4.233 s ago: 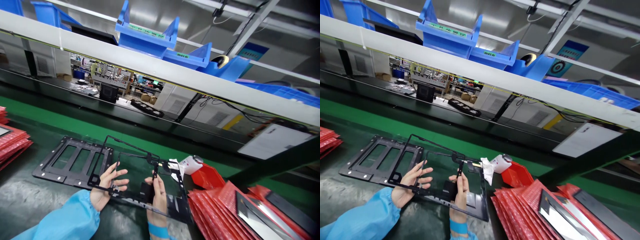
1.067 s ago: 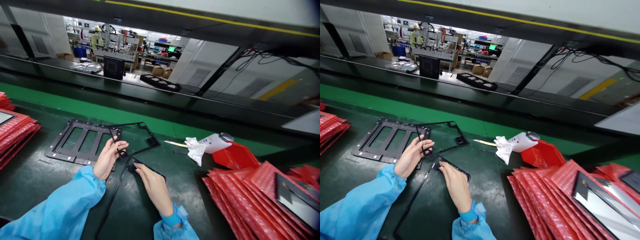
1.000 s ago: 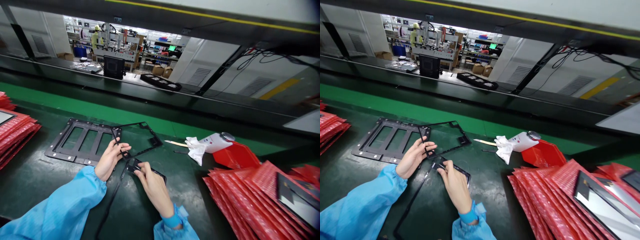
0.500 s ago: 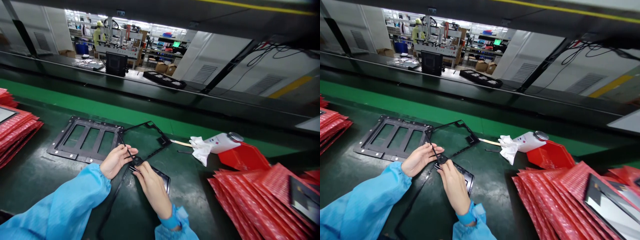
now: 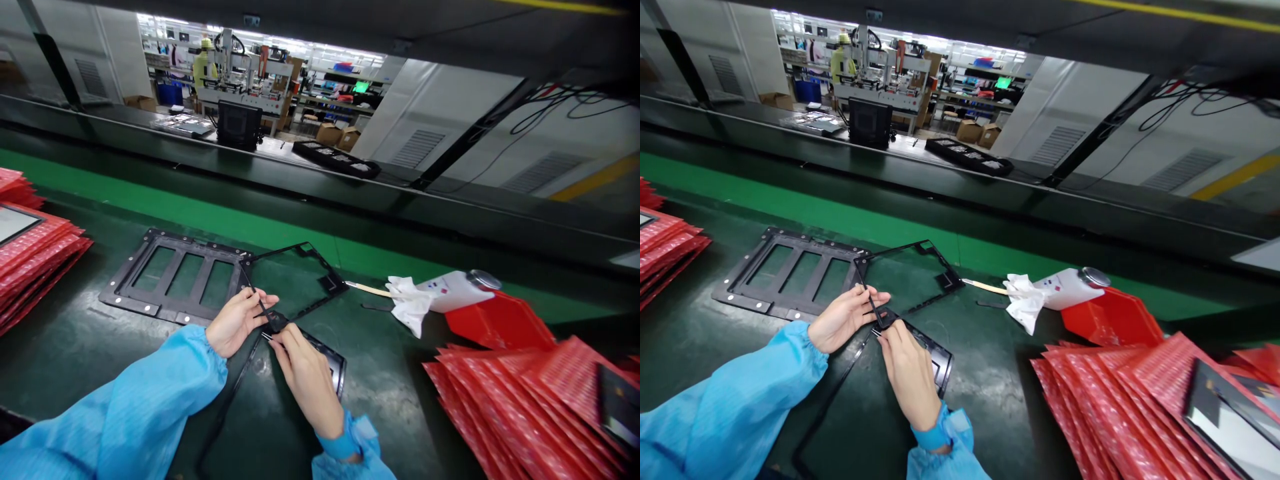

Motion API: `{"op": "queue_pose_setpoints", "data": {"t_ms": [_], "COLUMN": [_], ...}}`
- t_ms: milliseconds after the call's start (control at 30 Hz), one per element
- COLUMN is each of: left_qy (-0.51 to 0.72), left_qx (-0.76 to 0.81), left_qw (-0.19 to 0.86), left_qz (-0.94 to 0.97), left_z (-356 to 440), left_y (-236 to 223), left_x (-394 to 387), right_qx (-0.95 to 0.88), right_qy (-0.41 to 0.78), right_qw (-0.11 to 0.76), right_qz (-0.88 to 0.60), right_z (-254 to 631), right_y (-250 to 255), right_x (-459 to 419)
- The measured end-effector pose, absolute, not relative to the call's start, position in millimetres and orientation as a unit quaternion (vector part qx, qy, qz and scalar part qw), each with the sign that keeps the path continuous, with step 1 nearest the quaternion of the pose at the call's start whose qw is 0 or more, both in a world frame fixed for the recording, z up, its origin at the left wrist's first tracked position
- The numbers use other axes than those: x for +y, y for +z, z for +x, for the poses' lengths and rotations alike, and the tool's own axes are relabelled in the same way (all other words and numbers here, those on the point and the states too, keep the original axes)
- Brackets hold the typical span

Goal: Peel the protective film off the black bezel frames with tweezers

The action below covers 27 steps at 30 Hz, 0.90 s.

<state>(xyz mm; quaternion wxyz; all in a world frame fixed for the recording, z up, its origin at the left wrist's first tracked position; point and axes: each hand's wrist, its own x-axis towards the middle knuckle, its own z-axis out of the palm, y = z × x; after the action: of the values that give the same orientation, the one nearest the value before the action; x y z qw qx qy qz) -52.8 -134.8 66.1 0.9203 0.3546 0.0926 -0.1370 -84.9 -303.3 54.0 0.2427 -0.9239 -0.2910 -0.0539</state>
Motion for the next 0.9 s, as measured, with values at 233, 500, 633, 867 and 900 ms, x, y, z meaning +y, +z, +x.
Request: {"op": "queue_pose_setpoints", "data": {"t_ms": [233,500,633,867,900], "left_qy": [-0.138,-0.141,-0.142,-0.15,-0.15], "left_qx": [0.09,0.089,0.08,0.085,0.085], "left_qw": [0.918,0.91,0.903,0.894,0.893], "left_qz": [0.361,0.38,0.398,0.413,0.415], "left_z": [-53,-53,-54,-56,-56], "left_y": [62,62,61,60,61], "left_x": [-136,-139,-139,-140,-140], "right_qx": [-0.294,-0.298,-0.306,-0.313,-0.314], "right_qy": [-0.042,-0.02,-0.009,0.028,0.034], "right_qw": [0.275,0.305,0.329,0.369,0.376], "right_qz": [-0.914,-0.905,-0.893,-0.875,-0.871], "right_z": [-82,-75,-72,-69,-68], "right_y": [53,56,57,59,59], "right_x": [-303,-306,-308,-312,-313]}}
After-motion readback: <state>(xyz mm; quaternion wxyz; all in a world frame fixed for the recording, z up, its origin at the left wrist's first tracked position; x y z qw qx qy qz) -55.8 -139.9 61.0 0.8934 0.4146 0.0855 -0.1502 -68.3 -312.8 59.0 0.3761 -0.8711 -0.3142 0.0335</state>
